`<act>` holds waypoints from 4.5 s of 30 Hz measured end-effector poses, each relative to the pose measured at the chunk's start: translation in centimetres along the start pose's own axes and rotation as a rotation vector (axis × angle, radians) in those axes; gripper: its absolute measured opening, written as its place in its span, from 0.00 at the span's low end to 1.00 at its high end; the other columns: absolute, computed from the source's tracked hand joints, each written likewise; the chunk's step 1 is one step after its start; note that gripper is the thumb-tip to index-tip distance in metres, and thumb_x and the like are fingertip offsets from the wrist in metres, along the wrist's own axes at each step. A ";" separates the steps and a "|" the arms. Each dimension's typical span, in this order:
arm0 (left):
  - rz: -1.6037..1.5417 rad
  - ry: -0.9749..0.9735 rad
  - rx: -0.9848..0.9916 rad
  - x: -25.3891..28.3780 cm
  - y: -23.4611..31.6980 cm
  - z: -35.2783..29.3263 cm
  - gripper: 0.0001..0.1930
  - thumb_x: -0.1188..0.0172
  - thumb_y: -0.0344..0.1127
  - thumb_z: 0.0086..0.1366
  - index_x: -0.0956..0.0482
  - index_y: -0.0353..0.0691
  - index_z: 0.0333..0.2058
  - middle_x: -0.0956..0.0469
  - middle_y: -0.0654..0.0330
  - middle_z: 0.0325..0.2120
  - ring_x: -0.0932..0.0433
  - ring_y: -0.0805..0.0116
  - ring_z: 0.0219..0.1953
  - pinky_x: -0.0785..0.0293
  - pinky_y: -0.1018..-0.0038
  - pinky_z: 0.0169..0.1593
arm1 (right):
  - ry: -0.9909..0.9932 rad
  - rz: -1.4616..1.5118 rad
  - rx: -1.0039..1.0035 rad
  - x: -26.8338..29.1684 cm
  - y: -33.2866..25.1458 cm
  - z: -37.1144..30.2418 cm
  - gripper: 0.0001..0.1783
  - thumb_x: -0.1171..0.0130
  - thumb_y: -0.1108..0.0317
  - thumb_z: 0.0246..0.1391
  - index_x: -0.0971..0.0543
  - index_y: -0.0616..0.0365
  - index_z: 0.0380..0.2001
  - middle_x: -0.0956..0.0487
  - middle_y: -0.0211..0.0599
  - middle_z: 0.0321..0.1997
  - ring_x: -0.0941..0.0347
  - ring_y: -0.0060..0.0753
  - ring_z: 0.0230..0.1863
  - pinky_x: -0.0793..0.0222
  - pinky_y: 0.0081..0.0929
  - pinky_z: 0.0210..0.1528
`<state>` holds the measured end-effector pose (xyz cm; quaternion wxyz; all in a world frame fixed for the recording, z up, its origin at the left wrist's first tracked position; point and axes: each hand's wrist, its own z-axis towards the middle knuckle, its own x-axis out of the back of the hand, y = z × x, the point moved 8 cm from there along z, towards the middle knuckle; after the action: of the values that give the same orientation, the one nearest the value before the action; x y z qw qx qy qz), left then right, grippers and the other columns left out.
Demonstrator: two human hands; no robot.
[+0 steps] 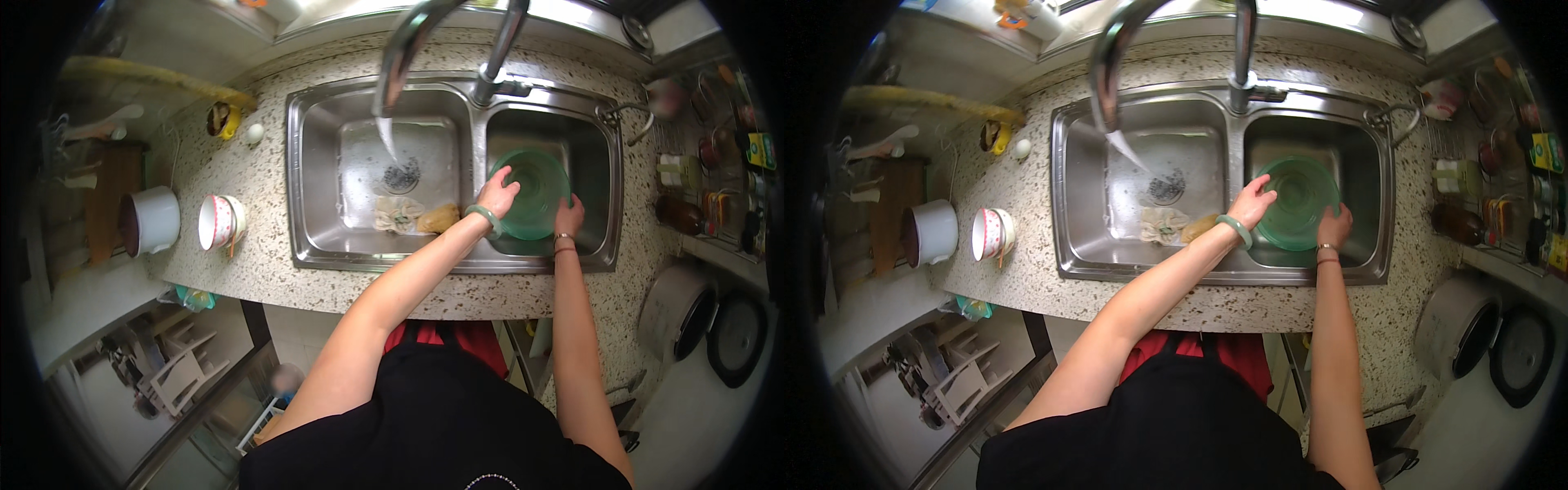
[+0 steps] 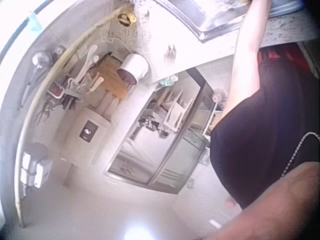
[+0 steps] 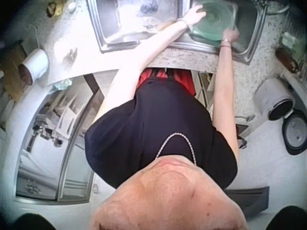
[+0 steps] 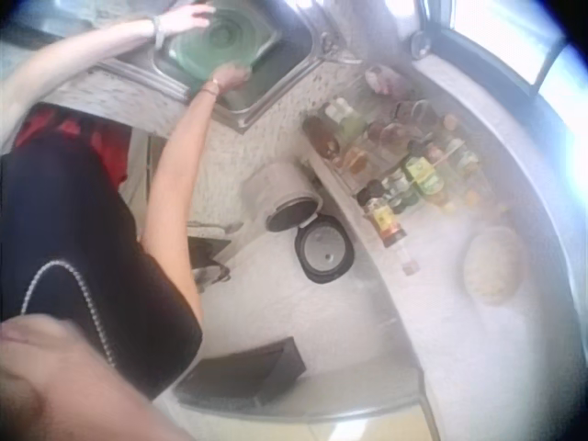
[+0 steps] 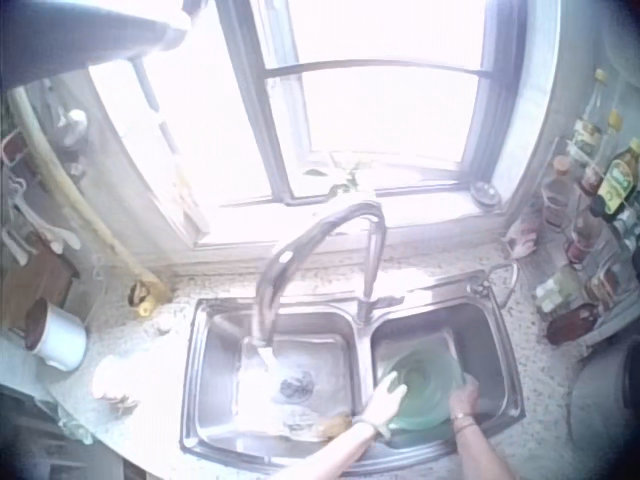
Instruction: The person washes a green plastic bowl, a white bowl with a red rim, and a small white bowl under running water in a double-basin stainless steel sink. They then rinse a metal scrubber and a yellow sponge, wring out a cloth, and wipe the countertop and sink surfaces before rinsing the cloth again.
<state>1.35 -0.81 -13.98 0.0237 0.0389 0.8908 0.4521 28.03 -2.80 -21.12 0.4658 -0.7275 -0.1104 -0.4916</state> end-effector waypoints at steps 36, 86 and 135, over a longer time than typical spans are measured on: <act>-0.832 0.820 -0.070 56.9 -6.1 -27.4 0.30 0.46 0.34 0.60 0.43 0.53 0.61 0.43 0.51 0.58 0.41 0.44 0.59 0.43 0.33 0.51 | -1.552 0.798 -0.301 -19.8 -51.0 -53.1 0.53 0.38 0.38 0.42 0.48 0.46 0.67 0.54 0.34 0.72 0.69 0.43 0.72 0.56 0.70 0.58; 0.379 0.612 -0.024 28.0 -8.8 -1.6 0.32 0.45 0.27 0.53 0.37 0.52 0.59 0.39 0.49 0.59 0.48 0.52 0.65 0.49 0.63 0.65 | -0.713 0.071 0.081 -17.9 -23.4 -21.0 0.29 0.57 0.65 0.53 0.38 0.40 0.60 0.22 0.53 0.38 0.27 0.58 0.39 0.33 0.50 0.42; 0.373 0.464 -0.119 25.1 0.7 -2.0 0.17 0.53 0.47 0.66 0.26 0.40 0.42 0.23 0.43 0.32 0.24 0.43 0.38 0.28 0.57 0.38 | -0.767 0.352 -0.052 -7.3 -30.2 -20.9 0.36 0.52 0.74 0.44 0.46 0.56 0.60 0.25 0.53 0.41 0.23 0.47 0.33 0.27 0.36 0.32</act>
<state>-23.73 0.23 -12.40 -0.2616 0.0959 0.8218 0.4969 -7.06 -0.68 -8.15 0.4494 -0.8769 -0.1373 -0.1009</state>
